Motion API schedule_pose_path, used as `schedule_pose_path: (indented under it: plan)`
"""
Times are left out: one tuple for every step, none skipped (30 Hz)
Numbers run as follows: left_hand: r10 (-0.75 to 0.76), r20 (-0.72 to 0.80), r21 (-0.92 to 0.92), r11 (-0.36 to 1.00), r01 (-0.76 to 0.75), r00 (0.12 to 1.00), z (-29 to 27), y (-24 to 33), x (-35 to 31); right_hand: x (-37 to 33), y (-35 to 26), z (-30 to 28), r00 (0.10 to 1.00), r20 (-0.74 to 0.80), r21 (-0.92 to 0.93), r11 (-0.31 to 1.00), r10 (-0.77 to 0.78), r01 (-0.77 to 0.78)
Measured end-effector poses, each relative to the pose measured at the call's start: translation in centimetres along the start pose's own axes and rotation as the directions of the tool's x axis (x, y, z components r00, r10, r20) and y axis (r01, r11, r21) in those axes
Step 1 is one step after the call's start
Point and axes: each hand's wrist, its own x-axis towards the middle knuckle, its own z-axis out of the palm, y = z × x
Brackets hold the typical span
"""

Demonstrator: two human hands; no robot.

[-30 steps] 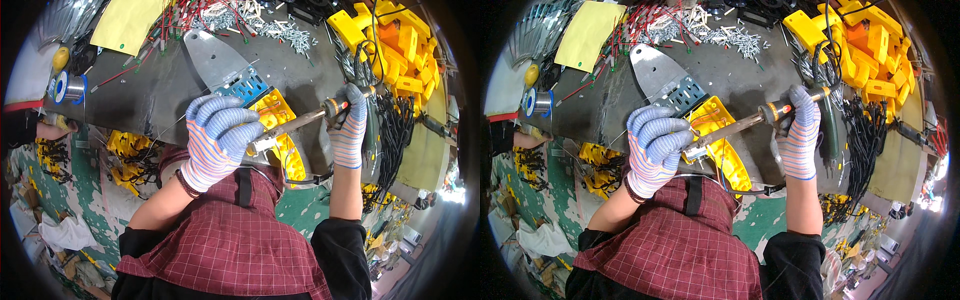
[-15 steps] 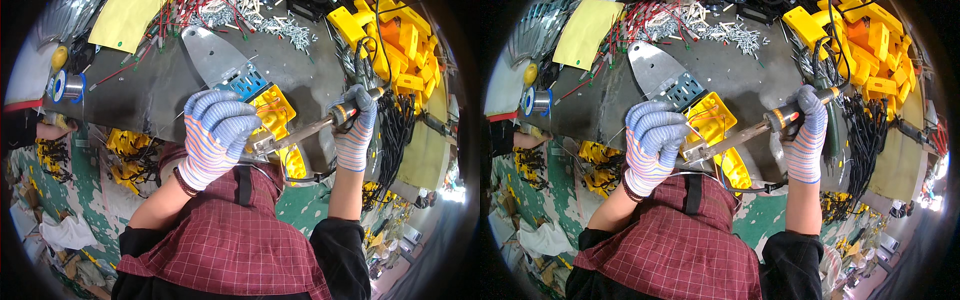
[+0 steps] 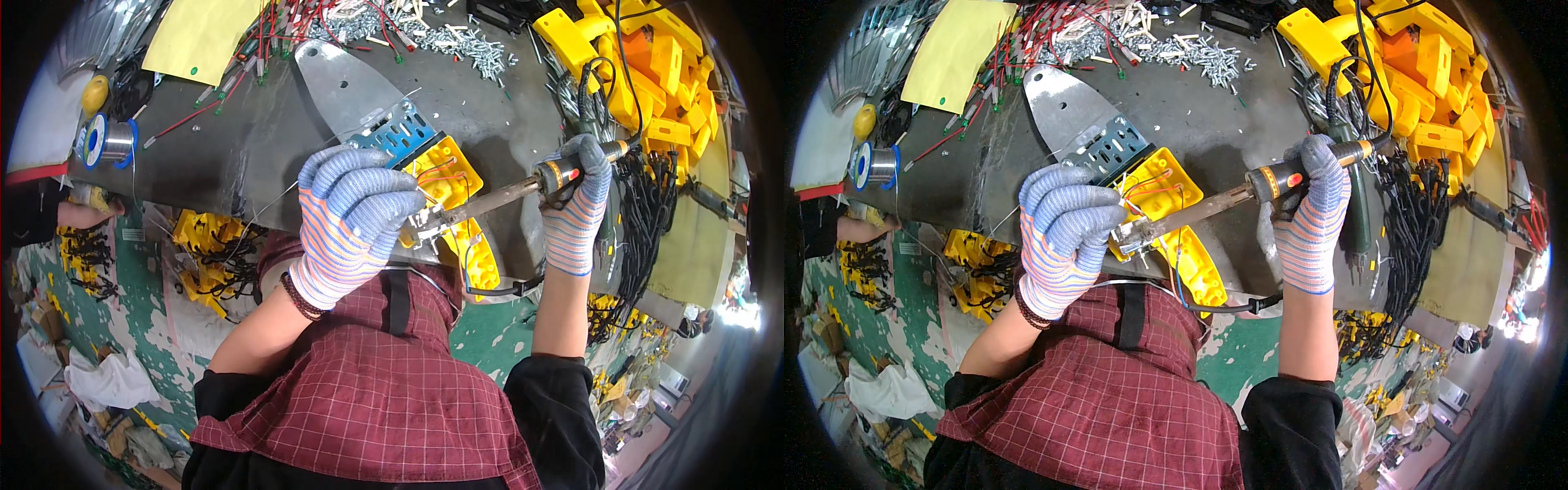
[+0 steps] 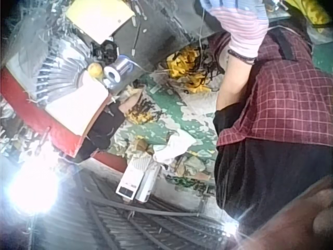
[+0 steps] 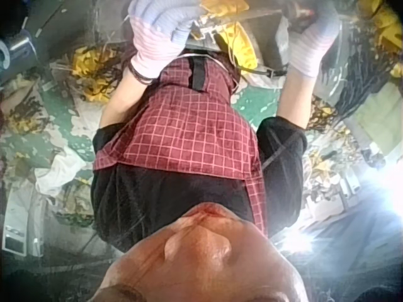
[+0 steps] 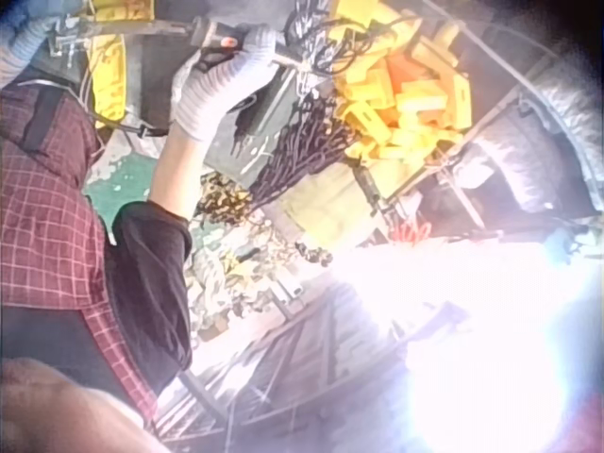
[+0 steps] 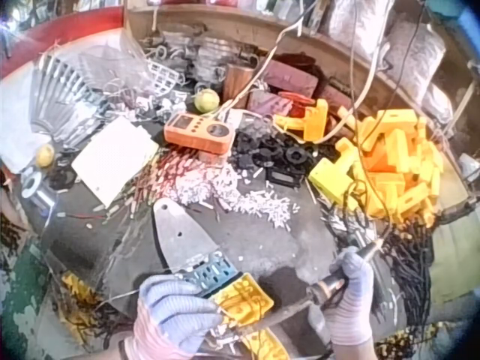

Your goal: Soldering internal wiring, assembling housing, and driving screws for a handheld power tool.

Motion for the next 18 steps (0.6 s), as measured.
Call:
schedule_pose_path:
  plan:
    - [0.021,-0.016,0.022,1.0,-0.021,1.0,0.05,0.04,-0.07,0.03,0.03,-0.02,1.0,0.002,0.001,1.0,0.001,-0.001]
    - [0.021,-0.016,0.024,0.999,-0.02,1.0,0.08,0.12,-0.1,0.08,0.05,-0.08,1.0,-0.002,0.018,1.0,0.017,-0.017]
    - [0.025,-0.025,0.039,0.999,-0.024,0.999,0.15,0.22,-0.13,0.1,0.08,-0.15,0.999,-0.008,0.036,0.999,0.032,-0.032]
    - [0.03,-0.033,0.053,0.998,-0.028,0.999,0.17,0.28,-0.17,0.07,0.1,-0.14,0.999,-0.008,0.036,0.999,0.033,-0.032]
    - [0.03,-0.033,0.053,0.998,-0.028,0.999,0.14,0.33,-0.21,0.02,0.08,-0.1,0.999,-0.004,0.03,0.999,0.038,-0.038]
    - [0.031,-0.03,0.066,0.997,-0.029,0.999,0.1,0.39,-0.21,-0.01,0.02,-0.06,0.999,-0.001,0.023,0.999,0.043,-0.043]
    - [0.031,-0.028,0.079,0.996,-0.029,0.999,0.09,0.43,-0.2,0.01,-0.04,-0.01,0.999,-0.001,0.023,0.999,0.043,-0.043]
    - [0.031,-0.027,0.079,0.996,-0.029,0.999,0.14,0.43,-0.17,0.06,-0.1,0.04,0.997,-0.016,0.041,0.997,0.073,-0.072]
    - [0.037,-0.03,0.08,0.996,-0.035,0.999,0.17,0.43,-0.17,0.1,-0.08,0.1,0.994,-0.028,0.06,0.993,0.103,-0.101]
    - [0.043,-0.033,0.08,0.996,-0.04,0.999,0.18,0.43,-0.18,0.18,-0.02,0.06,0.994,-0.027,0.061,0.993,0.104,-0.102]
    - [0.043,-0.032,0.082,0.996,-0.04,0.999,0.14,0.44,-0.2,0.27,0.06,-0.05,0.992,-0.029,0.093,0.988,0.126,-0.123]
    - [0.04,-0.029,0.085,0.996,-0.037,0.999,0.11,0.47,-0.2,0.34,0.08,-0.12,0.989,-0.03,0.123,0.982,0.147,-0.142]
    - [0.036,-0.025,0.088,0.996,-0.034,0.999,0.09,0.5,-0.19,0.35,0.06,-0.1,0.989,-0.03,0.123,0.982,0.147,-0.142]
    - [0.036,-0.025,0.089,0.996,-0.034,0.999,0.06,0.55,-0.15,0.34,0.01,-0.02,0.987,-0.026,0.128,0.98,0.155,-0.151]
    - [0.035,-0.022,0.09,0.995,-0.033,0.999,0.02,0.6,-0.09,0.3,-0.01,0.05,0.986,-0.023,0.133,0.978,0.164,-0.159]
    - [0.034,-0.019,0.091,0.995,-0.032,0.999,0.0,0.63,-0.06,0.2,0.0,0.14,0.986,-0.024,0.133,0.978,0.164,-0.159]
    - [0.034,-0.019,0.09,0.995,-0.032,0.999,0.02,0.61,-0.1,0.06,0.02,0.24,0.989,-0.04,0.091,0.986,0.145,-0.141]
    - [0.039,-0.019,0.093,0.995,-0.037,0.999,0.05,0.57,-0.16,-0.02,0.03,0.28,0.991,-0.054,0.047,0.991,0.125,-0.122]
